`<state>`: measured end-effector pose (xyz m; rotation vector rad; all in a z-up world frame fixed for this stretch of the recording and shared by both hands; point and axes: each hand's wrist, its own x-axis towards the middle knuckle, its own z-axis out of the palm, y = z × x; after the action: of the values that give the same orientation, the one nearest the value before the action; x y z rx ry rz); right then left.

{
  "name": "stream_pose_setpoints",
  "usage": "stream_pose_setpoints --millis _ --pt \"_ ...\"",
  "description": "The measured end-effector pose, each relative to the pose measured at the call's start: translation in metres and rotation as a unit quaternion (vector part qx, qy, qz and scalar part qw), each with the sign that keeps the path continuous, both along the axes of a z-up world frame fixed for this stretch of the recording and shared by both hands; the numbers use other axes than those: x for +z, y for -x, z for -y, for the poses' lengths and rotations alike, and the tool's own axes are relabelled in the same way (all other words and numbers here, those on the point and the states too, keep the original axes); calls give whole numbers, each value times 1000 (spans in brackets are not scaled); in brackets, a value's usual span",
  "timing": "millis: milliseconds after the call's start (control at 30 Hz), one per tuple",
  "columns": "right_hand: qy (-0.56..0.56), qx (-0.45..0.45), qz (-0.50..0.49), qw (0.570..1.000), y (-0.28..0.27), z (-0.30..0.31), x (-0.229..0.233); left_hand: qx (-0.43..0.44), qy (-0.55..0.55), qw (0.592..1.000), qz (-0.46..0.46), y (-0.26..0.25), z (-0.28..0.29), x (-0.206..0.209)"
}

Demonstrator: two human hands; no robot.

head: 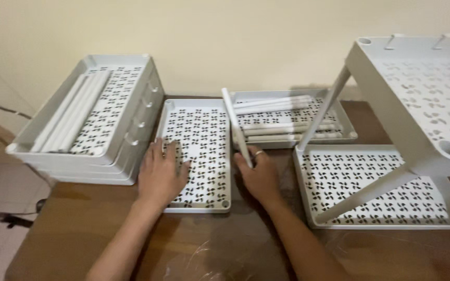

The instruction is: The person assembles a white plastic shelving unit by inserting cylindrical poles into perforated trays. They connect multiple trays with poles to form a multi-tiered structure on a wooden table.

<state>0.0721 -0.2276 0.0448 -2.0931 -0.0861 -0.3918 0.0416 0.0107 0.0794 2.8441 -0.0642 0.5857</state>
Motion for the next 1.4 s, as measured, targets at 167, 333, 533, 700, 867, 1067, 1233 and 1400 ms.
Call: stream_pose_setpoints --millis 167,333,533,700,867,1067,1233,1400 --pt "36 37 -22 998 9 1 11 69 119 985 -101 16 -6 -3" --pt "55 65 -8 996 14 -1 12 47 66 995 -60 40 -3 -2" --pt "32 94 37 994 15 0 12 -43 37 998 -28 61 39 6" --pt "3 105 9 994 24 1 9 -181 84 979 -32 74 52 13" --pt "18 108 28 994 25 1 9 -204 65 977 -20 82 66 6" --pt "-60 109 15 992 26 3 9 -198 109 967 121 80 65 -7" --pt "-136 149 66 977 35 0 15 -141 173 959 173 91 54 11" --pt "-185 190 157 951 42 -10 19 -113 220 936 252 103 45 34"
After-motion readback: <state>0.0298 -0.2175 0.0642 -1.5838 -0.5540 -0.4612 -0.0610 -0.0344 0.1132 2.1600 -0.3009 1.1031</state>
